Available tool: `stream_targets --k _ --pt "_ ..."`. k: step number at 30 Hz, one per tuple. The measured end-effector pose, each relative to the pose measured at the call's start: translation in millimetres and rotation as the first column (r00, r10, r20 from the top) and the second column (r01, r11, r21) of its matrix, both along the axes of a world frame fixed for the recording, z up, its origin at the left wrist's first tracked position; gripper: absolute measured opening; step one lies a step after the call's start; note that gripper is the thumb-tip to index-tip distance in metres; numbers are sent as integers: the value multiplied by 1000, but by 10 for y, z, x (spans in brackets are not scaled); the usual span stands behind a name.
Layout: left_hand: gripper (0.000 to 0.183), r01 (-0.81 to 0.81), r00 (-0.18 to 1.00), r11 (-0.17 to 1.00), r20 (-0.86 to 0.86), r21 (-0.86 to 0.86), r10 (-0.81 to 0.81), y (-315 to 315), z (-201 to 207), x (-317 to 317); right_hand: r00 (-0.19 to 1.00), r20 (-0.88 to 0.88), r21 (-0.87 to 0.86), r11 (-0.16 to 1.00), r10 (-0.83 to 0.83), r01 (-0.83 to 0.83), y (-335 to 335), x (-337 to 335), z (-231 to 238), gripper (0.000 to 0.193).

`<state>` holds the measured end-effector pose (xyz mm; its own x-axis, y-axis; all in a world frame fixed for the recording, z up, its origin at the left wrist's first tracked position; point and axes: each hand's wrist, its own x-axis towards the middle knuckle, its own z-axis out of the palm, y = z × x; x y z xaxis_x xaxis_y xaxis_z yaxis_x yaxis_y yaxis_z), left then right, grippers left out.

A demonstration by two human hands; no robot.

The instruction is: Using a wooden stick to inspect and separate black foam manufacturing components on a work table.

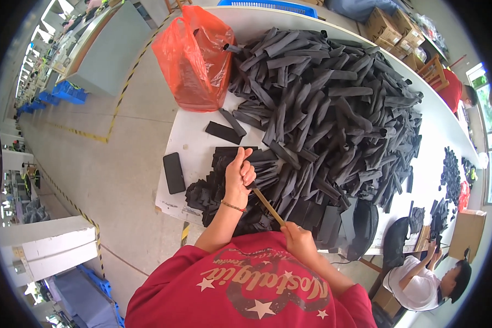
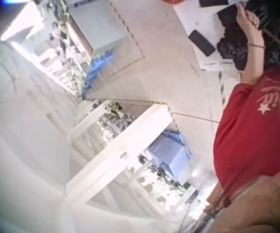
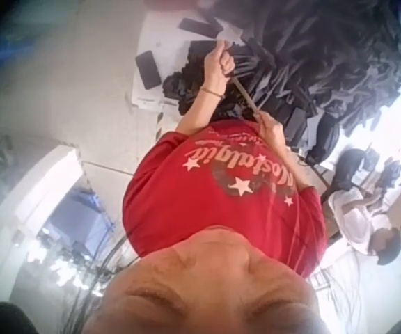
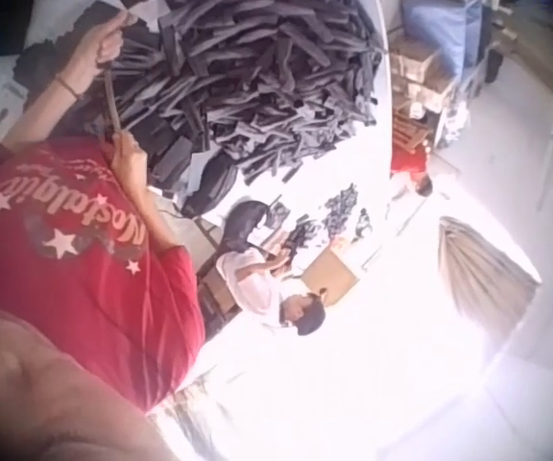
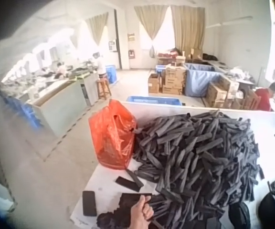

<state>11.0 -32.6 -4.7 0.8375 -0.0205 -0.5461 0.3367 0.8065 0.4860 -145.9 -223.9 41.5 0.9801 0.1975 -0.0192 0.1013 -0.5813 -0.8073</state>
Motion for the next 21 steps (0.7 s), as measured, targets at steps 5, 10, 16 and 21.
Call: stream_targets --k 5,10,16,21 --pt "45 -339 941 938 41 71 337 388 -177 279 990 -126 -44 997 -65 60 -102 -106 18 10" --pt "69 -27 996 996 -77 80 33 147 27 43 977 -190 54 993 -91 103 49 92 26 9" --pt "41 -200 965 844 248 498 82 177 -255 262 915 -300 43 954 -271 296 -183 188 -60 13" --pt "46 -200 591 207 286 958 -754 -34 -284 398 836 -278 40 864 -473 502 -363 445 -315 17"
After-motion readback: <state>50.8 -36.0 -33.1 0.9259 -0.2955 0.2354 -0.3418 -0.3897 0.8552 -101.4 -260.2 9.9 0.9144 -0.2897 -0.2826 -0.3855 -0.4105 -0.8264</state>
